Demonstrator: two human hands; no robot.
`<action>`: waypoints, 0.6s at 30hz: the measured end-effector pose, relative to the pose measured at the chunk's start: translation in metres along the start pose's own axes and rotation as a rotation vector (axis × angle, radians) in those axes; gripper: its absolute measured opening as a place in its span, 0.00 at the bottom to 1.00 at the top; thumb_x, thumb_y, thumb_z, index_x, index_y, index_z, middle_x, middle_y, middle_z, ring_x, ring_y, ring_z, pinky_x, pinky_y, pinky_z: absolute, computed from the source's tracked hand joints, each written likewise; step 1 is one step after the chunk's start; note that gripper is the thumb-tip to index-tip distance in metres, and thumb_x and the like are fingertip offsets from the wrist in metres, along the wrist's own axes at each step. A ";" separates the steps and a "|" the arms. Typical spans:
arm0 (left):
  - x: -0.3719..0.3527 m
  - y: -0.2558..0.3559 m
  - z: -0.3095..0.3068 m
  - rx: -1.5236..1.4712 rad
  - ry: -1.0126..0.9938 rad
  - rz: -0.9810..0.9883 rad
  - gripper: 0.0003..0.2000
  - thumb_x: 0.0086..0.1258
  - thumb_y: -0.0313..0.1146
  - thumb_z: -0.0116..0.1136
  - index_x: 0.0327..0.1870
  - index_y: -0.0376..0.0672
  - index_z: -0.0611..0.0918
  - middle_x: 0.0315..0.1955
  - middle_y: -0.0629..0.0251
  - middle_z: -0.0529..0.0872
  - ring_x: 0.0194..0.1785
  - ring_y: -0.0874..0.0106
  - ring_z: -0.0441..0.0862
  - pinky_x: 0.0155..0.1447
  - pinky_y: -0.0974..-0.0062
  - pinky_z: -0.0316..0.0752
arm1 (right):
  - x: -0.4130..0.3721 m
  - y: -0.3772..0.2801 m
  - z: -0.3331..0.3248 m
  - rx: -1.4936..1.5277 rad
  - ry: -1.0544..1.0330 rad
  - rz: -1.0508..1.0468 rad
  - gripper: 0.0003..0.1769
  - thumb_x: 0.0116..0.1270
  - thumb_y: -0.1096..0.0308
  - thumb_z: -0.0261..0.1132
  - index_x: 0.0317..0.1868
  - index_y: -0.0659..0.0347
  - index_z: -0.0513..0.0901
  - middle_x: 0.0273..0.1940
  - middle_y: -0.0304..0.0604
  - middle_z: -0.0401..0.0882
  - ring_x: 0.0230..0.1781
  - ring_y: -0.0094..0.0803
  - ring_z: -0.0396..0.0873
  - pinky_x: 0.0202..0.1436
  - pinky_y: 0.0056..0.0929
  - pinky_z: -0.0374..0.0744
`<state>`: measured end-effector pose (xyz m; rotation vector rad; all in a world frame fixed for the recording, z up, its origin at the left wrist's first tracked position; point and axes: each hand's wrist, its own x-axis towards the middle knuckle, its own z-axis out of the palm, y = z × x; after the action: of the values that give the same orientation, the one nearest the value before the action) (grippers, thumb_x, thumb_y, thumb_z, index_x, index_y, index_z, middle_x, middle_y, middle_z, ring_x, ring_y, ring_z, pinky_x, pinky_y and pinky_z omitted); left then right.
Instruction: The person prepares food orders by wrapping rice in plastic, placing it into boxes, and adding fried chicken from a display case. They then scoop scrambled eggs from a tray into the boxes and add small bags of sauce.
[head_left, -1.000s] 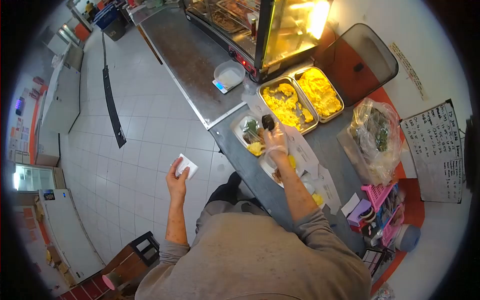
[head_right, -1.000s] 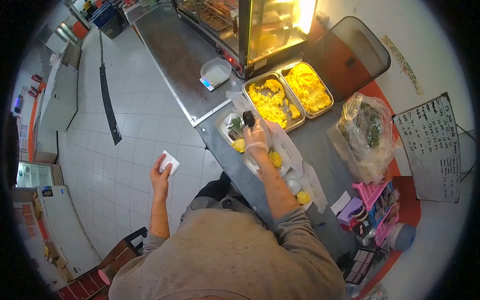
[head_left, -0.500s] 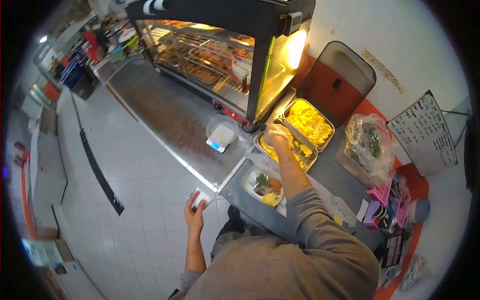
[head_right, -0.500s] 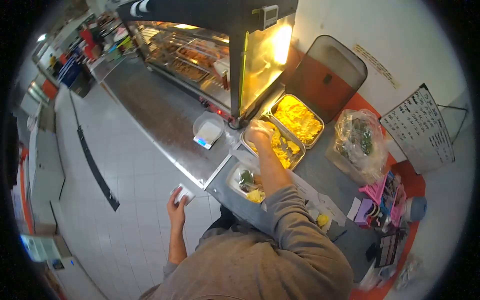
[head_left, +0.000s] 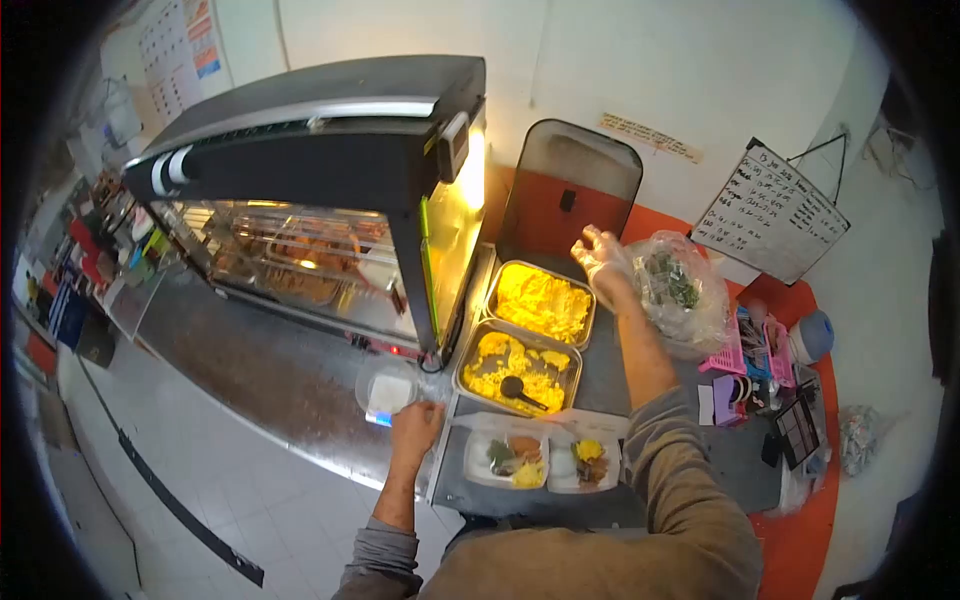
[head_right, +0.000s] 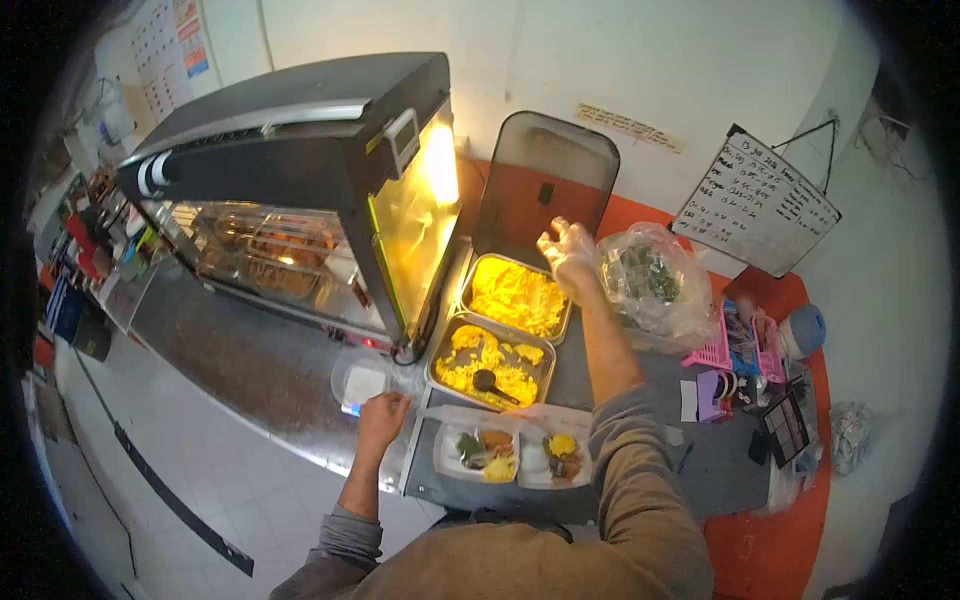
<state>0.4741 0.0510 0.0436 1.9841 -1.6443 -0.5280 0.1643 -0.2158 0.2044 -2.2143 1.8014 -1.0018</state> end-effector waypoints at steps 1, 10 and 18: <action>0.020 0.012 0.004 0.005 0.003 0.017 0.14 0.66 0.43 0.58 0.40 0.41 0.86 0.40 0.56 0.86 0.40 0.55 0.84 0.44 0.60 0.77 | 0.025 0.007 -0.010 -0.063 0.027 0.039 0.26 0.68 0.55 0.62 0.61 0.61 0.74 0.60 0.54 0.72 0.63 0.49 0.69 0.64 0.40 0.69; 0.133 0.101 0.018 0.340 -0.393 -0.065 0.24 0.62 0.58 0.57 0.37 0.43 0.86 0.37 0.53 0.87 0.43 0.55 0.85 0.46 0.58 0.79 | 0.234 0.064 -0.028 -0.632 -0.136 0.134 0.31 0.68 0.55 0.58 0.71 0.46 0.64 0.75 0.42 0.53 0.75 0.42 0.52 0.73 0.47 0.59; 0.098 0.004 0.090 -0.150 -1.296 -0.024 0.25 0.55 0.50 0.68 0.47 0.38 0.86 0.41 0.53 0.88 0.47 0.64 0.85 0.53 0.70 0.77 | 0.309 0.087 -0.005 -0.806 -0.187 0.078 0.19 0.68 0.58 0.58 0.59 0.47 0.74 0.63 0.42 0.73 0.66 0.43 0.67 0.69 0.50 0.62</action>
<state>0.4365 -0.0579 -0.0233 1.5342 -2.0752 -2.1702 0.1128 -0.5198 0.2950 -2.4639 2.4523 -0.0041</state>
